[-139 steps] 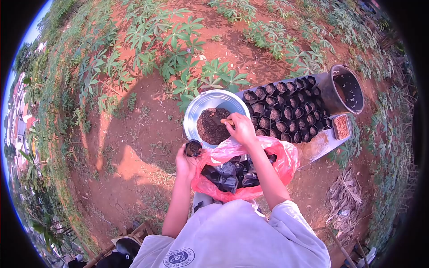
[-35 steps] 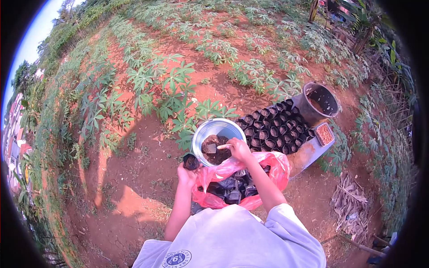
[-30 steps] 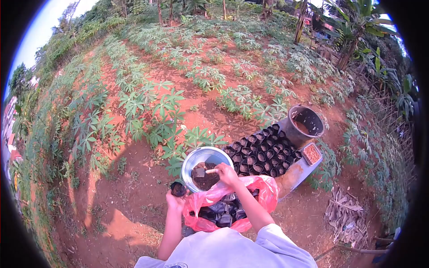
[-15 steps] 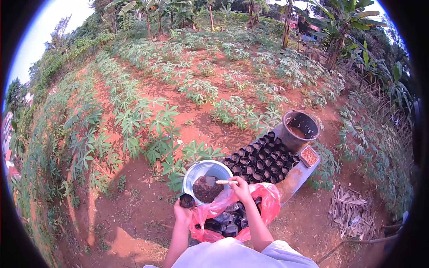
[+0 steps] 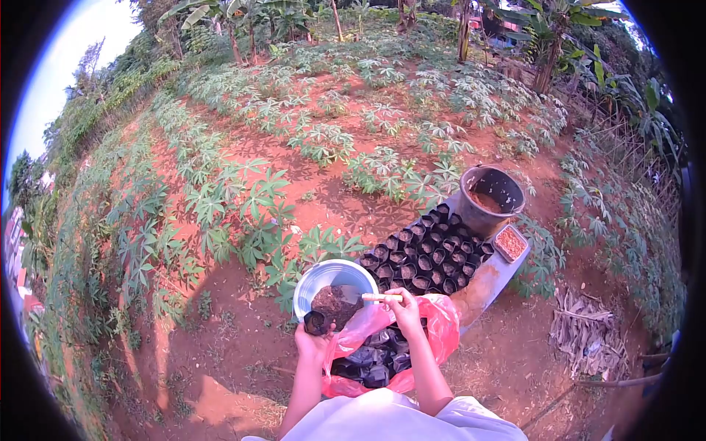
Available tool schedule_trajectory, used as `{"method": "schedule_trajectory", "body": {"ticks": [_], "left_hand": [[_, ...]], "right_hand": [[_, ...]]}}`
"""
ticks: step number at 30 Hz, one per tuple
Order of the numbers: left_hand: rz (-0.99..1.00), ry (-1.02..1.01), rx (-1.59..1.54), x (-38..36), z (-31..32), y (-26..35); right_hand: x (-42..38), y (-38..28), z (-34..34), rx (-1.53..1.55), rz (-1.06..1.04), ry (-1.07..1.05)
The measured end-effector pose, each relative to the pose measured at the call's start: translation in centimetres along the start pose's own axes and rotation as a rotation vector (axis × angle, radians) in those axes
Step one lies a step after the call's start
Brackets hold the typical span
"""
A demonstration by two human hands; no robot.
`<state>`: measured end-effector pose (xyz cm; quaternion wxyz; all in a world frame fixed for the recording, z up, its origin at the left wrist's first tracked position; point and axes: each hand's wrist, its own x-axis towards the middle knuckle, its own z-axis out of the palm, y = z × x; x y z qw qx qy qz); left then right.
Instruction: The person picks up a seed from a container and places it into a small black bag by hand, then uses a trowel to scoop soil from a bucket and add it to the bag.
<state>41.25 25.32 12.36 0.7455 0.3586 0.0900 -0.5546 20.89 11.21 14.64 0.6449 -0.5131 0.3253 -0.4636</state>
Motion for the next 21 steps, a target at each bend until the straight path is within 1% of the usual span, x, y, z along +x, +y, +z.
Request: {"method": "schedule_trajectory", "body": {"ticks": [3, 4, 8, 11, 12, 13, 15, 17, 19, 20, 21], "left_hand": [[0.042, -0.015, 0.068, 0.8, 2.9, 0.4], [0.071, 0.01, 0.083, 0.7, 4.1, 0.7], [0.076, -0.019, 0.104, 1.4, 5.6, 1.0], [0.126, 0.037, 0.161, 2.4, 6.4, 0.5], [0.114, 0.031, 0.183, 2.2, 7.6, 0.5], [0.102, -0.034, 0.179, 2.5, 8.1, 0.5], [0.13, 0.017, 0.154, 3.0, 9.0, 0.3], [0.142, 0.036, 0.101, 3.3, 8.3, -0.3], [0.119, -0.017, 0.02, 3.0, 8.2, -1.2], [0.124, 0.019, 0.021, 2.9, 8.3, -1.9], [0.107, -0.002, 0.024, 2.4, 8.0, -2.7]], "right_hand": [[0.3, -0.2, -0.1, 0.038, -0.008, 0.028], [0.4, -0.1, -0.2, 0.05, -0.005, 0.024], [1.0, -0.3, -0.9, 0.097, -0.024, 0.034], [1.2, -1.5, -1.1, 0.095, -0.032, 0.041], [1.5, -1.6, -1.3, 0.101, -0.034, 0.042], [1.8, -1.6, -1.7, 0.105, -0.035, 0.042], [2.3, -1.6, -2.2, 0.119, -0.046, 0.051], [2.5, -2.5, -2.2, 0.153, -0.002, 0.075], [2.6, -3.1, -2.1, 0.155, -0.002, 0.089], [2.7, -3.4, -1.9, 0.152, -0.022, 0.087], [2.6, -3.7, -1.9, 0.146, -0.035, 0.088]]}}
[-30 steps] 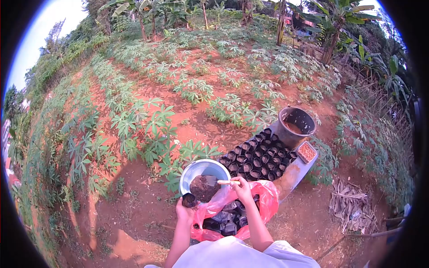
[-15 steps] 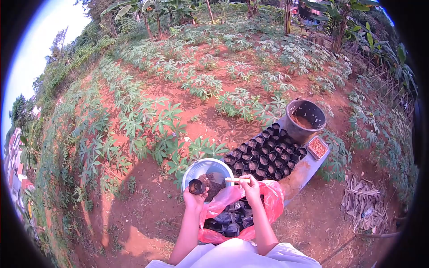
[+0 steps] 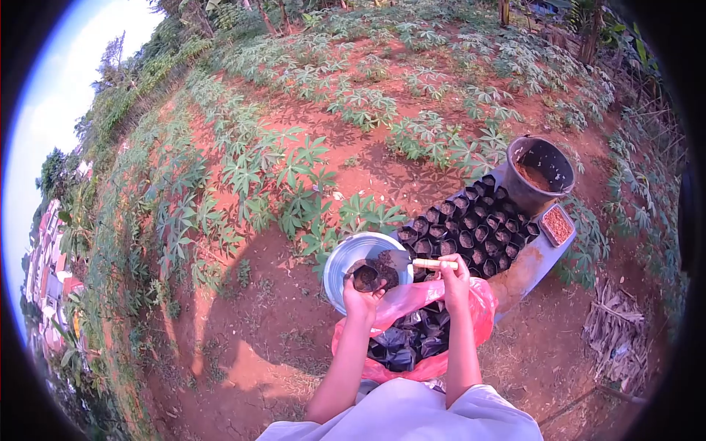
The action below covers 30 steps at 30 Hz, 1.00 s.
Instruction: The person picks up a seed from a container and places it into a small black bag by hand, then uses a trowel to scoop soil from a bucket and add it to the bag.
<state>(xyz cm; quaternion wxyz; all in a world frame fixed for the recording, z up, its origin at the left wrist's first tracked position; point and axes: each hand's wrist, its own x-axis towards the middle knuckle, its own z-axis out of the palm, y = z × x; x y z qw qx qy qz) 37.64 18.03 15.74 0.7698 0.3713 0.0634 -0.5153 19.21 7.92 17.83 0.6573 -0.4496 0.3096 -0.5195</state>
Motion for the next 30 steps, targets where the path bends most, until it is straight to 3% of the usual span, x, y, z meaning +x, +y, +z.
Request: {"method": "schedule_trajectory", "body": {"ticks": [10, 22, 30], "left_hand": [[-0.041, 0.081, 0.268, -5.4, -5.6, 0.1], [-0.101, -0.003, 0.155, -4.2, -6.8, 0.9], [-0.106, -0.043, 0.171, -2.9, -6.7, 1.1]], "right_hand": [[-1.8, -3.7, 0.6, -0.034, -0.013, -0.125], [-4.6, -4.1, 2.8, -0.249, 0.079, -0.212], [-5.3, -3.5, 5.2, -0.433, 0.004, -0.238]]}}
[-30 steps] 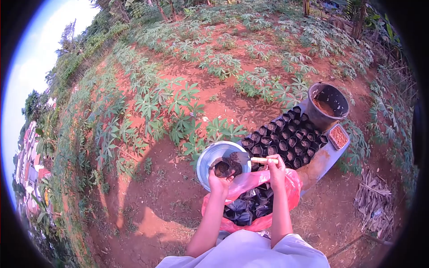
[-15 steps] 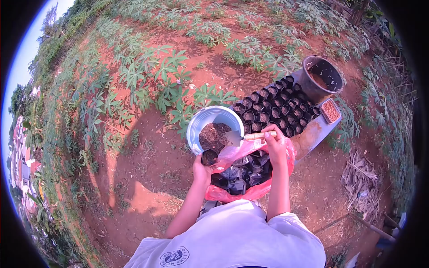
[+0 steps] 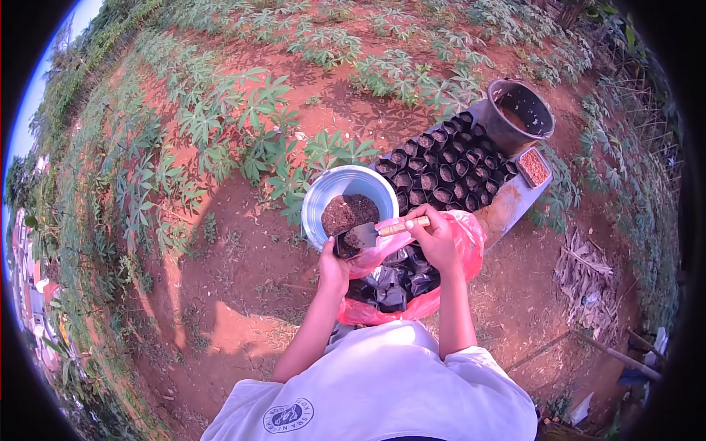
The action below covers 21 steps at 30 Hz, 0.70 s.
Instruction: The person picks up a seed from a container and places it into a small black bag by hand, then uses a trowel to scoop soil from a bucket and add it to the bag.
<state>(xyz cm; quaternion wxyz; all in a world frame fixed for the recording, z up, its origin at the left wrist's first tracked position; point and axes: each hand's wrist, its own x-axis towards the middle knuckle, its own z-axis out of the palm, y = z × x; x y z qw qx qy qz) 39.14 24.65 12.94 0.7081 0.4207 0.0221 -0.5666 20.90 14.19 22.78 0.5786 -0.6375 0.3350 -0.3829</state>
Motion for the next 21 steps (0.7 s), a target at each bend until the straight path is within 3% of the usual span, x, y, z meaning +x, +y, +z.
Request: {"method": "schedule_trajectory", "body": {"ticks": [9, 16, 21], "left_hand": [[0.007, -0.02, 0.025, 0.2, -0.9, -0.2], [0.055, 0.003, 0.006, 0.8, -1.1, 0.5], [0.059, 0.037, 0.026, 0.4, -1.6, 1.2]], "right_hand": [[0.0, -3.8, 4.2, -0.543, -0.32, -0.107], [0.2, -5.7, 6.0, -0.669, -0.444, -0.186], [-0.2, -6.1, 6.0, -0.614, -0.417, -0.163]]}}
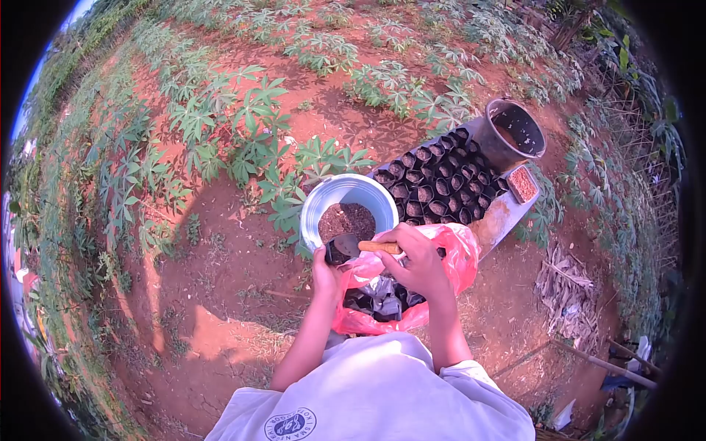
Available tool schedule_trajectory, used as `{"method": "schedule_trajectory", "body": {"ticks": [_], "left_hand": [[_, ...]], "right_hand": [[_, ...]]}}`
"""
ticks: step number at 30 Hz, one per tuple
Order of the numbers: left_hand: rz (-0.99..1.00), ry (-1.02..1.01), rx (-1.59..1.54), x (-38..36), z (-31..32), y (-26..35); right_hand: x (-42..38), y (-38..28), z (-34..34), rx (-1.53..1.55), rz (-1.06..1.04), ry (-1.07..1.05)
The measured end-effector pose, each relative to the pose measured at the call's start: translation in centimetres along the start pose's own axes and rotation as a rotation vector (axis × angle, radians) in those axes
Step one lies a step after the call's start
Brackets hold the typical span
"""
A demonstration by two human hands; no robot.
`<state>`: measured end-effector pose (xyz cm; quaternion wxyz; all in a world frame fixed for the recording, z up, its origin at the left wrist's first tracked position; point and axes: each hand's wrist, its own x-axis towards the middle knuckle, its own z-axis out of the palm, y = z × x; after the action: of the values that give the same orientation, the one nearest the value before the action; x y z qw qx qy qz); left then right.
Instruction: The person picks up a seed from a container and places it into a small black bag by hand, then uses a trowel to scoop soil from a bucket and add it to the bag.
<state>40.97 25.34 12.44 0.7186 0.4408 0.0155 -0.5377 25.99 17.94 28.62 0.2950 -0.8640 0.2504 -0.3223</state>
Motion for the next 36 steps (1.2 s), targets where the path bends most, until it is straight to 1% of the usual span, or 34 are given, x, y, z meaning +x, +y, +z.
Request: {"method": "schedule_trajectory", "body": {"ticks": [2, 4, 5, 7, 9, 11, 12, 13, 14, 16, 17, 19, 24, 26, 27, 29, 31, 32, 34, 36], "left_hand": [[0.007, 0.001, -0.025, 0.5, -0.9, -0.1], [-0.006, -0.001, -0.071, 0.6, -1.7, 0.2], [-0.013, -0.007, -0.112, 0.7, -2.0, 0.5], [-0.003, 0.033, -0.118, 1.1, -2.7, 0.6], [0.014, 0.064, -0.066, 0.9, -3.3, 1.1], [0.025, 0.063, -0.074, 0.9, -4.2, 1.1], [0.008, 0.065, -0.064, 0.7, -4.5, 1.2], [-0.007, 0.065, -0.055, 0.6, -4.7, 1.3], [-0.001, 0.07, -0.056, 0.6, -4.9, 1.4], [-0.027, -0.008, -0.049, 0.3, -5.6, 1.2], [-0.026, 0.002, -0.051, 0.0, -5.9, 1.0], [-0.065, -0.083, -0.003, -0.3, -5.9, 1.0], [-0.039, -0.029, -0.003, -1.2, -5.8, 0.6], [-0.036, 0.005, 0.006, -1.8, -5.4, 0.4], [-0.032, 0.012, 0.007, -2.0, -4.9, 0.6], [-0.03, 0.029, 0.008, -2.3, -4.8, 0.5], [-0.054, -0.019, -0.026, -2.1, -4.6, 0.4], [-0.046, -0.019, -0.025, -2.3, -4.4, 0.4], [-0.046, 0.062, -0.082, -2.4, -3.6, 0.4], [-0.049, 0.018, -0.06, -2.1, -3.9, 0.5]], "right_hand": [[-0.3, 0.4, 0.0, 0.026, 0.03, 0.025], [-0.7, 1.3, 0.1, 0.096, 0.068, 0.181], [-1.2, 2.4, 0.3, 0.091, 0.07, 0.176], [-1.7, 4.7, 1.1, 0.242, 0.105, 0.362], [-1.8, 5.5, 1.7, 0.214, 0.125, 0.376], [-1.4, 7.1, 2.5, 0.05, 0.115, 0.298], [-1.0, 7.4, 2.8, -0.014, 0.087, 0.223], [-0.7, 8.0, 3.4, -0.008, 0.084, 0.219], [-0.4, 8.9, 4.2, -0.023, 0.089, 0.126], [0.0, 10.3, 6.0, -0.077, 0.13, -0.027], [0.0, 10.9, 6.8, -0.071, 0.131, -0.035], [0.5, 12.0, 8.2, -0.057, 0.128, -0.086], [0.5, 14.0, 10.0, -0.033, 0.138, -0.113], [0.5, 14.4, 10.2, -0.024, 0.229, -0.101], [0.6, 14.6, 10.2, -0.017, 0.227, -0.107], [0.4, 14.7, 10.2, -0.026, 0.31, -0.205], [0.1, 15.2, 10.3, -0.045, 0.293, -0.251], [0.0, 15.5, 10.3, -0.071, 0.277, -0.292], [0.1, 16.3, 10.8, -0.072, 0.237, -0.301], [0.0, 16.4, 10.6, -0.076, 0.197, -0.346]]}}
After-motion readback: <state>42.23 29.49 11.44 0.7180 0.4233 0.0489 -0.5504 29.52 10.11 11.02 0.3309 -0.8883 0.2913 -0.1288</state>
